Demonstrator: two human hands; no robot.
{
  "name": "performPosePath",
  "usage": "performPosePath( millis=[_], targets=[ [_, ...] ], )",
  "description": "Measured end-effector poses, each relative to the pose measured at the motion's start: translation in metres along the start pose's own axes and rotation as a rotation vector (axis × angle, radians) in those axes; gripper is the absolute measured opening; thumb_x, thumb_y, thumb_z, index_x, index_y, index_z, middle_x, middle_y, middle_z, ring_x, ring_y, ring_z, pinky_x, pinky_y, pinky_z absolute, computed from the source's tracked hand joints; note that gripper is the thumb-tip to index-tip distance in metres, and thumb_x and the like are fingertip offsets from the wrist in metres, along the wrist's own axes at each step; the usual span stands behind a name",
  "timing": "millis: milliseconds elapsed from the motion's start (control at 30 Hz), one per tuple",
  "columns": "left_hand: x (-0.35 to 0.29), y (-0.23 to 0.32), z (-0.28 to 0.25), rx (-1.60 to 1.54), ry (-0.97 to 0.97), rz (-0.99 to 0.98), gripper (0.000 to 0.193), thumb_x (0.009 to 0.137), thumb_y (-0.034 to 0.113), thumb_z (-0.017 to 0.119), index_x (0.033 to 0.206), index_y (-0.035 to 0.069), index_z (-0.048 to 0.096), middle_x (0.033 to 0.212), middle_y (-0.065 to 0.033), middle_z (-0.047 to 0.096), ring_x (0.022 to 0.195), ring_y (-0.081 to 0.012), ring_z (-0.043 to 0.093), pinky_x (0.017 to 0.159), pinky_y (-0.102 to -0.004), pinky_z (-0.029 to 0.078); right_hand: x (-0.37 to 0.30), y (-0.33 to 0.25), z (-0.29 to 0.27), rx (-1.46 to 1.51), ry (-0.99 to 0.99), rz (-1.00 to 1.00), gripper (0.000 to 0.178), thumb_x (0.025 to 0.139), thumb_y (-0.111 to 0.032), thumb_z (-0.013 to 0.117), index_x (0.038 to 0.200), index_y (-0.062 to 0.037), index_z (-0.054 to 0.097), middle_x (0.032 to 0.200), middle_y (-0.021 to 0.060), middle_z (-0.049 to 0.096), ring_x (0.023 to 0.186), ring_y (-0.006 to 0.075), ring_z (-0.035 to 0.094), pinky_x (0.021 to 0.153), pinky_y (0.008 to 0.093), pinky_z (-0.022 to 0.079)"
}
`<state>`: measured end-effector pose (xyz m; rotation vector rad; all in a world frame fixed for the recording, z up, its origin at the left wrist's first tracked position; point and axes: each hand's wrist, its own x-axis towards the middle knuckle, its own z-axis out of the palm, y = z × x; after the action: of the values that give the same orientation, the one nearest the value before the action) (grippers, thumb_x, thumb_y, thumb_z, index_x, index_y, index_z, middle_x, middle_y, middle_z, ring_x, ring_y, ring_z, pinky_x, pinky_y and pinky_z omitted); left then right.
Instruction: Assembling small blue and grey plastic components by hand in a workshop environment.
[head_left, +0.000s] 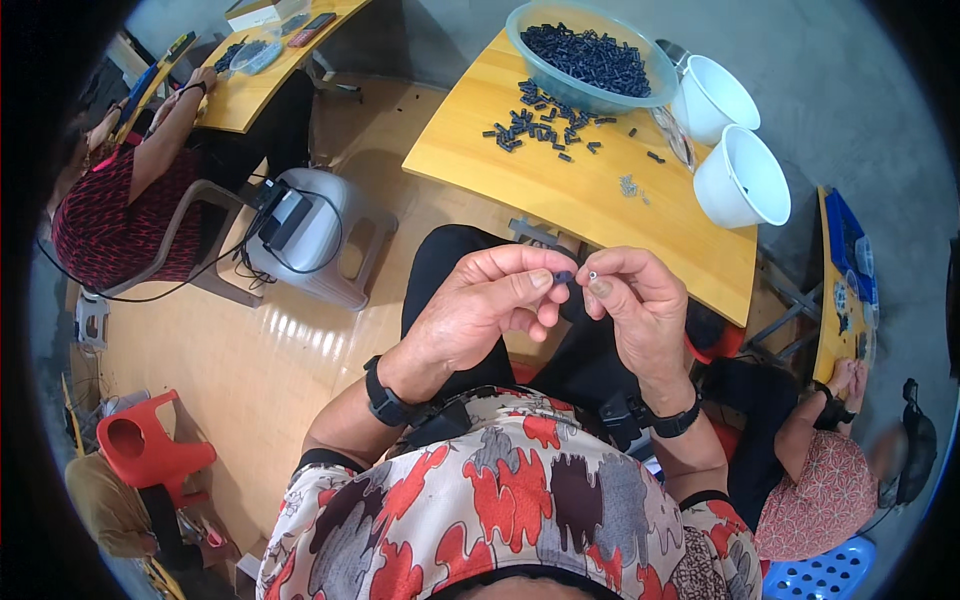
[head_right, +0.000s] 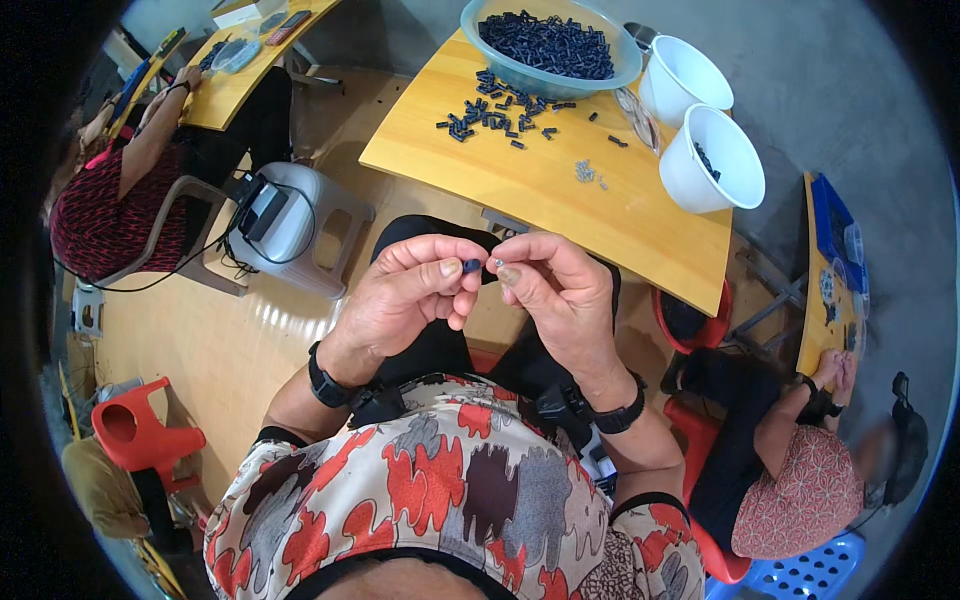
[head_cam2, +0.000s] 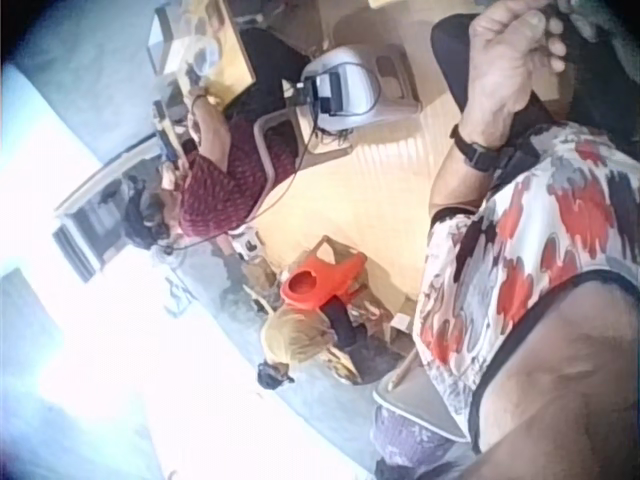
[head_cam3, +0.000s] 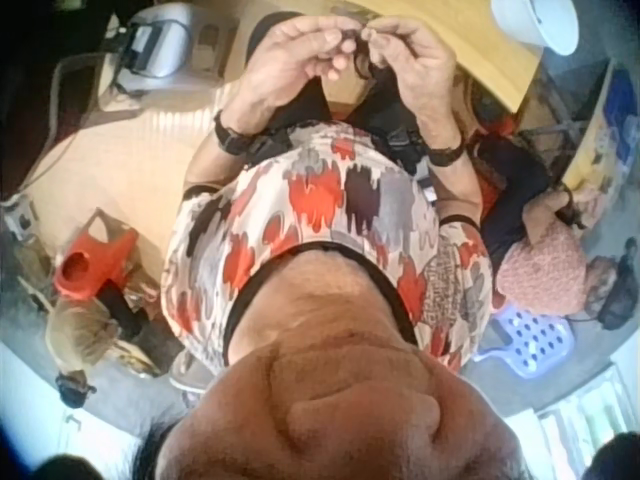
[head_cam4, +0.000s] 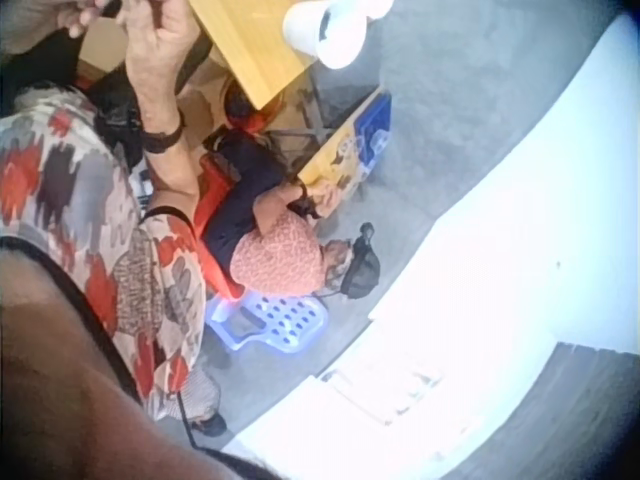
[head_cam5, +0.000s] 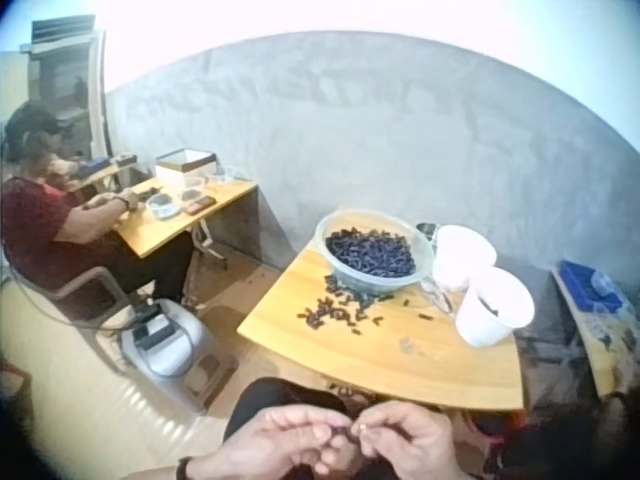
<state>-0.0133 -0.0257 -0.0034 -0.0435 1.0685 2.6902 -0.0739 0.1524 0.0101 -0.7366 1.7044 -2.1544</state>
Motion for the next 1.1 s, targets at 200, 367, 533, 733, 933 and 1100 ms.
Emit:
performPosePath(
  millis=[200, 367, 533, 733, 933, 1100],
  targets=[
    [-0.007, 0.000, 0.007, 0.067, -0.007, 0.090, 0.024, 0.092, 0.014, 0.051, 0.112, 0.001, 0.058, 0.089, -0.0072, 0.062, 0.072, -0.0122, 0.061, 0.061, -0.0238, 0.053, -0.007, -0.007, 0.004, -0.031, 0.012, 0.000, 0.014, 0.083, 0.000, 0.062, 0.097, 0.0017, 0.060, 0.091, 0.0048, 0.062, 0.077, 0.0081, 0.058, 0.066, 0.0193, 0.048],
    [-0.013, -0.001, 0.015, 0.194, 0.022, 0.126, 0.023, 0.091, 0.009, 0.052, 0.111, 0.001, 0.059, 0.090, -0.0041, 0.064, 0.072, -0.0074, 0.059, 0.063, -0.0208, 0.050, -0.011, -0.007, 0.008, -0.228, -0.013, -0.159, 0.015, 0.081, 0.005, 0.062, 0.096, 0.0032, 0.061, 0.094, 0.0073, 0.060, 0.081, 0.0112, 0.059, 0.071, 0.0215, 0.049],
    [-0.017, -0.003, 0.020, 0.383, -0.002, 0.242, 0.025, 0.091, 0.007, 0.052, 0.115, 0.000, 0.056, 0.091, -0.0056, 0.062, 0.073, -0.0089, 0.059, 0.064, -0.0225, 0.051, -0.015, -0.011, 0.011, -0.253, -0.011, -0.181, 0.016, 0.080, 0.008, 0.060, 0.096, 0.0040, 0.060, 0.093, 0.0081, 0.059, 0.083, 0.0122, 0.060, 0.071, 0.0226, 0.050],
    [-0.019, -0.005, 0.023, 0.468, -0.020, 0.306, 0.026, 0.091, 0.007, 0.051, 0.116, 0.000, 0.055, 0.090, -0.0057, 0.062, 0.073, -0.0080, 0.058, 0.064, -0.0218, 0.050, -0.019, -0.012, 0.011, -0.182, -0.005, -0.192, 0.018, 0.081, 0.007, 0.060, 0.099, 0.0031, 0.060, 0.093, 0.0073, 0.059, 0.081, 0.0113, 0.059, 0.070, 0.0219, 0.049],
    [-0.019, -0.001, 0.025, 0.329, -0.008, 0.216, 0.021, 0.091, 0.007, 0.051, 0.110, 0.000, 0.055, 0.091, -0.0070, 0.064, 0.075, -0.0085, 0.060, 0.064, -0.0215, 0.051, -0.020, -0.011, 0.006, -0.066, 0.006, -0.112, 0.014, 0.087, -0.002, 0.057, 0.100, 0.0012, 0.061, 0.089, 0.0045, 0.059, 0.070, 0.0064, 0.052, 0.061, 0.0182, 0.043],
    [-0.016, -0.003, 0.020, 0.171, 0.001, 0.170, 0.019, 0.091, 0.010, 0.053, 0.108, 0.000, 0.055, 0.092, -0.0102, 0.065, 0.075, -0.0112, 0.062, 0.062, -0.0235, 0.053, -0.020, -0.010, 0.008, -0.037, 0.013, -0.107, 0.013, 0.088, -0.005, 0.058, 0.099, 0.0001, 0.061, 0.086, 0.0038, 0.062, 0.065, 0.0050, 0.049, 0.058, 0.0179, 0.041]
  ],
)
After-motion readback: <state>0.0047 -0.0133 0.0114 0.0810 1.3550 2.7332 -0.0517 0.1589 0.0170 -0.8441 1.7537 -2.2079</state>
